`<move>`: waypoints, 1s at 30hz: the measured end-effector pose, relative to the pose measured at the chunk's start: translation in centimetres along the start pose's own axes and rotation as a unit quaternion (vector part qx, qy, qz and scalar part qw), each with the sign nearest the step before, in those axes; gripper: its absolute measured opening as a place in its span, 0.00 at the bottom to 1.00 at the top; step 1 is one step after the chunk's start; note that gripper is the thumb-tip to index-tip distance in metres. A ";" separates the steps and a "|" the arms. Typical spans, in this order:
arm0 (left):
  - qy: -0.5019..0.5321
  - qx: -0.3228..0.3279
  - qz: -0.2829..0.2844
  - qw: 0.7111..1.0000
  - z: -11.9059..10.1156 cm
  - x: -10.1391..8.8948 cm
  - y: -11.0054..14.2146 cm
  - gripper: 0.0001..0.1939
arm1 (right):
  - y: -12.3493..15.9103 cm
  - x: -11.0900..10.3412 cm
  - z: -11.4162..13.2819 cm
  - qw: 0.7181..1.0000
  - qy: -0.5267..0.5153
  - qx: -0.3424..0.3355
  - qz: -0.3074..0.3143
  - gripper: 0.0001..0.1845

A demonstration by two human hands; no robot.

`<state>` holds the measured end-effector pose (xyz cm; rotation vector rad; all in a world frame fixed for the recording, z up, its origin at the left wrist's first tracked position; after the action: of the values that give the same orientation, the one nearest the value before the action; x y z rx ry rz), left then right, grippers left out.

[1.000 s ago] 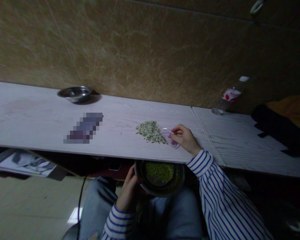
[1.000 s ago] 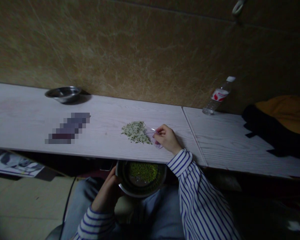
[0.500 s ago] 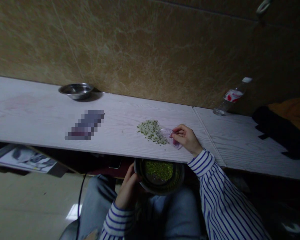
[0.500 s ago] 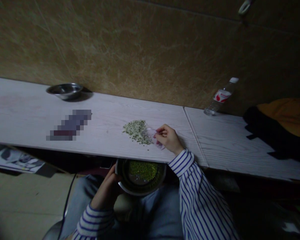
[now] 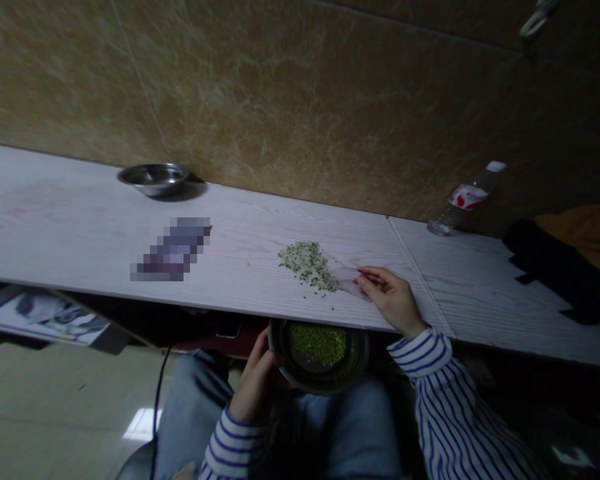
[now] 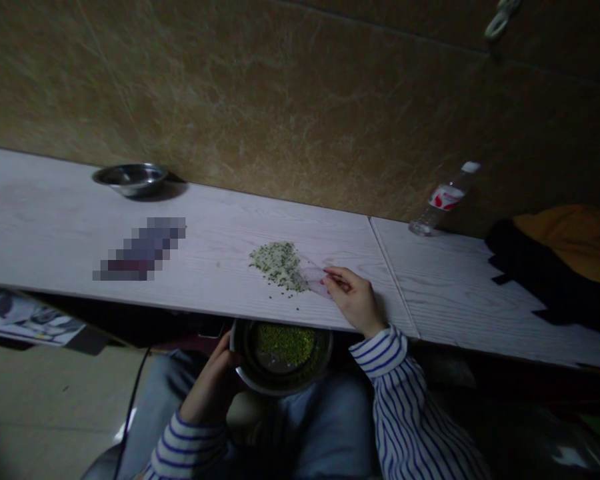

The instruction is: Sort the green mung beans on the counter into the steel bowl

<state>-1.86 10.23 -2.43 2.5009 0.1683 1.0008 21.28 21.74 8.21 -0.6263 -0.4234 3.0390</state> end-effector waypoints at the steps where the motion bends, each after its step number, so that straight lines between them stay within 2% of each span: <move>1: -0.003 0.001 0.000 1.000 0.0 0.0 0.0 0.31 | 0.2 0.0 -0.1 1.000 0.010 -0.001 -0.001 0.17; 13: 0.017 -0.004 -0.002 1.000 -0.2 0.5 0.3 0.32 | 0.8 0.2 1.3 0.986 0.153 -0.070 0.018 0.13; 30: 0.012 0.002 0.001 1.000 -0.1 0.3 0.1 0.30 | 1.2 0.8 2.1 0.979 0.183 -0.080 0.030 0.12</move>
<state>-1.72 10.25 -2.18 2.4943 0.1767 1.0325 19.74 20.06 9.46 -1.1990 -0.6443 2.8658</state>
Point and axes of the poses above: each hand's wrist, its own y-axis away from the middle knuckle, its own x-axis out of the palm, z = x × y, the point moved 6 cm from there along -y, towards the middle knuckle, and after that the axes turned 4 degrees about z, right-handed, at the moved point
